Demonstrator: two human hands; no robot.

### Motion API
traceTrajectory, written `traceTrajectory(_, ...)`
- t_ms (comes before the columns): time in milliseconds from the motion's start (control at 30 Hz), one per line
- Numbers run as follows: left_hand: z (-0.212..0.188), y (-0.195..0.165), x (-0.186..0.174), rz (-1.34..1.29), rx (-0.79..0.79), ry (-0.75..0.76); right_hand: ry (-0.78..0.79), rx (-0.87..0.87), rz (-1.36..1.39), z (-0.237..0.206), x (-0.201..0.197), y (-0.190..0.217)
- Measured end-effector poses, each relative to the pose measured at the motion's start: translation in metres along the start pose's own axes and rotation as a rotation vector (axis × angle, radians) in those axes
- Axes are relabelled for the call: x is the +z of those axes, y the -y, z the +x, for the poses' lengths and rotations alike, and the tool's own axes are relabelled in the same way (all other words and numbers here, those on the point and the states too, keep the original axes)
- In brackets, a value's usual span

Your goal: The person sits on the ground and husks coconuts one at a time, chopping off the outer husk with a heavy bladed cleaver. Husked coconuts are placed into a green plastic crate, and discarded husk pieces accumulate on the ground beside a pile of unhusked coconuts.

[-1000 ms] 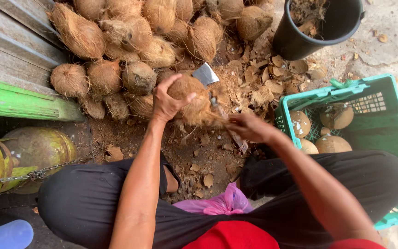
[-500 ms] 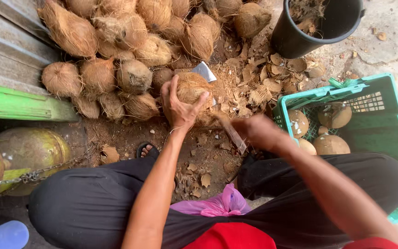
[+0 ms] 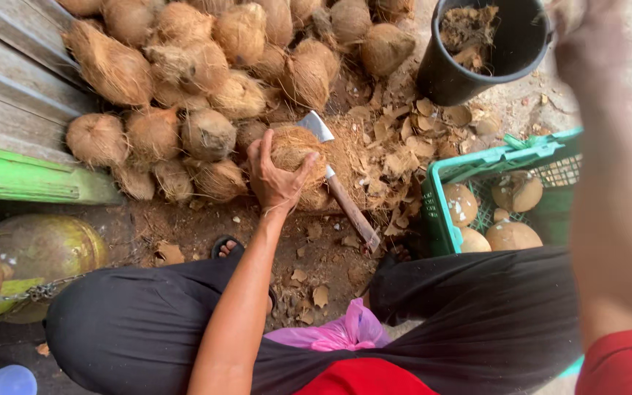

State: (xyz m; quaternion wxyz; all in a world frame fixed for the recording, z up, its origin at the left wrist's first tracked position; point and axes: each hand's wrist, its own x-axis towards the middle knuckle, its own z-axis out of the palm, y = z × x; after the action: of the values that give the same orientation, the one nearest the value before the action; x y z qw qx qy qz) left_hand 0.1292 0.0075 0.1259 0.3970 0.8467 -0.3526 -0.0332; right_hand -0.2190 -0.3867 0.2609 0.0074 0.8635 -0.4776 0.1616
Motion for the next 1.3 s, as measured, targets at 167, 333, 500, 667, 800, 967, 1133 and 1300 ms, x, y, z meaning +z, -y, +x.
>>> traceTrajectory(167, 0.001, -0.01, 0.006, -0.09, -0.119, -0.015, 0.337, -0.07, 0.51, -0.104, 0.061, 0.134)
traceTrajectory(333, 0.012, -0.008, 0.006, -0.215, -0.179, -0.01, 0.594, 0.102, 0.62, -0.212, 0.103, 0.209)
traceTrajectory(500, 0.002, 0.009, 0.025, -0.38, -0.277, -0.046, 0.734, 0.369, 0.671, -0.252, 0.133, 0.247)
traceTrajectory(667, -0.016, 0.013, 0.039, -0.531, -0.169, -0.141, 0.688, 0.305, 0.811, -0.269, 0.125, 0.274)
traceTrajectory(800, -0.012, 0.005, 0.025, -0.472, -0.07, -0.042, 0.745, 0.536, 0.654, -0.262, 0.079, 0.262)
traceTrajectory(967, 0.01, -0.007, 0.021, -0.006, -0.276, 0.311, 0.375, 0.644, 1.149, -0.246, 0.031, 0.232)
traceTrajectory(1133, 0.022, -0.012, 0.033, 0.015, -0.412, 0.211, 0.12, 0.391, 1.493, -0.247, -0.01, 0.23)
traceTrajectory(1300, 0.015, -0.011, 0.034, -0.074, -0.465, 0.146, 0.274, 0.479, 1.545, -0.273, -0.008, 0.279)
